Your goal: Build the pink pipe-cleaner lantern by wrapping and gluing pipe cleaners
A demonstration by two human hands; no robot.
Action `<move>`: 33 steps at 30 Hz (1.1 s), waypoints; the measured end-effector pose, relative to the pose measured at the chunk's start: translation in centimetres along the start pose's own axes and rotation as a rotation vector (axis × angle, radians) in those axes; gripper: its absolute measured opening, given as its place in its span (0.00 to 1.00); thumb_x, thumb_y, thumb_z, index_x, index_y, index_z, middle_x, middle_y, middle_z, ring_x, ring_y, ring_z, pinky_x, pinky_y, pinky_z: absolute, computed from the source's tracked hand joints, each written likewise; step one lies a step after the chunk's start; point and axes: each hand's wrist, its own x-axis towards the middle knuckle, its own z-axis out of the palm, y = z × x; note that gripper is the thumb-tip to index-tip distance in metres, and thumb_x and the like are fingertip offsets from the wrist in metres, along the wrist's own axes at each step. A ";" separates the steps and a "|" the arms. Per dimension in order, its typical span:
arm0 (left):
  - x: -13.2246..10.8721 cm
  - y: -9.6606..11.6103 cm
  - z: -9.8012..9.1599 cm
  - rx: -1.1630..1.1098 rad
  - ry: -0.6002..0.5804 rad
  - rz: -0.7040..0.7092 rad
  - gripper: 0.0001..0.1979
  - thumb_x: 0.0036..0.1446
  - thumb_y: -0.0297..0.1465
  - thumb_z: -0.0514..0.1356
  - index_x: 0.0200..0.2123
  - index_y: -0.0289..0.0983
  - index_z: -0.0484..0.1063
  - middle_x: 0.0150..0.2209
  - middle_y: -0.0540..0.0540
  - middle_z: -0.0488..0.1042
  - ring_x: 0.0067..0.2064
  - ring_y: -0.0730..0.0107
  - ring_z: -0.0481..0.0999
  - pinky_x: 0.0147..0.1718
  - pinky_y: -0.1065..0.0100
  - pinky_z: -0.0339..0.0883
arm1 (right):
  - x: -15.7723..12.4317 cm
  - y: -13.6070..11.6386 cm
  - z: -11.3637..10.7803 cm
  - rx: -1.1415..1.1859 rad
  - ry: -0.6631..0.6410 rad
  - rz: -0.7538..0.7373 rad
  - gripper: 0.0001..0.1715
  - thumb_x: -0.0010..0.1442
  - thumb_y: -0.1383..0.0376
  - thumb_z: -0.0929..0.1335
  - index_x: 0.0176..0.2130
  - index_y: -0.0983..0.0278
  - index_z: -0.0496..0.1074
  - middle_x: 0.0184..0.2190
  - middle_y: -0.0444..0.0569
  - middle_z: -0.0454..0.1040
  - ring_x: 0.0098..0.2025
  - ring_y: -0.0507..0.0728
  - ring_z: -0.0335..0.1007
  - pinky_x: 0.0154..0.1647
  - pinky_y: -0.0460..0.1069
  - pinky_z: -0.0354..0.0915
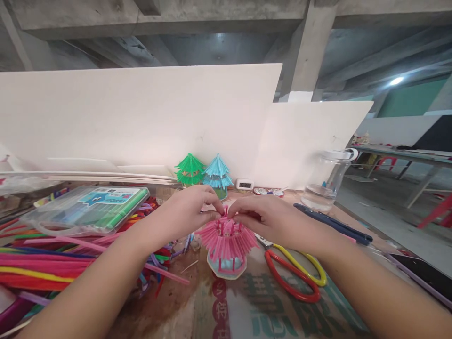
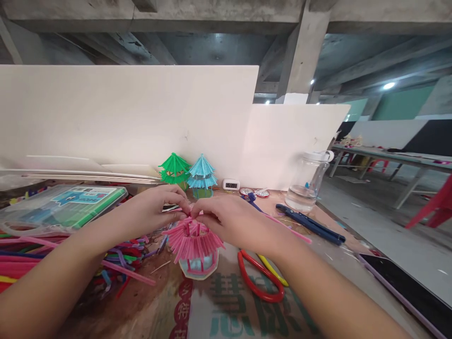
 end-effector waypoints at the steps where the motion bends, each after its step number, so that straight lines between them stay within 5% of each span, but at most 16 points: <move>1: 0.0 0.0 0.0 -0.001 -0.002 -0.003 0.09 0.57 0.25 0.59 0.35 0.42 0.79 0.40 0.50 0.76 0.44 0.65 0.75 0.43 0.67 0.65 | 0.0 0.0 0.0 0.002 0.005 -0.005 0.11 0.65 0.69 0.62 0.38 0.61 0.73 0.34 0.45 0.77 0.33 0.51 0.69 0.34 0.46 0.58; 33: -0.2 0.4 -0.1 0.013 -0.004 -0.026 0.10 0.56 0.25 0.58 0.35 0.41 0.78 0.37 0.52 0.78 0.43 0.66 0.75 0.40 0.69 0.65 | 0.0 -0.1 -0.3 -0.072 -0.063 -0.058 0.11 0.65 0.71 0.62 0.36 0.62 0.72 0.30 0.43 0.75 0.29 0.50 0.66 0.32 0.45 0.56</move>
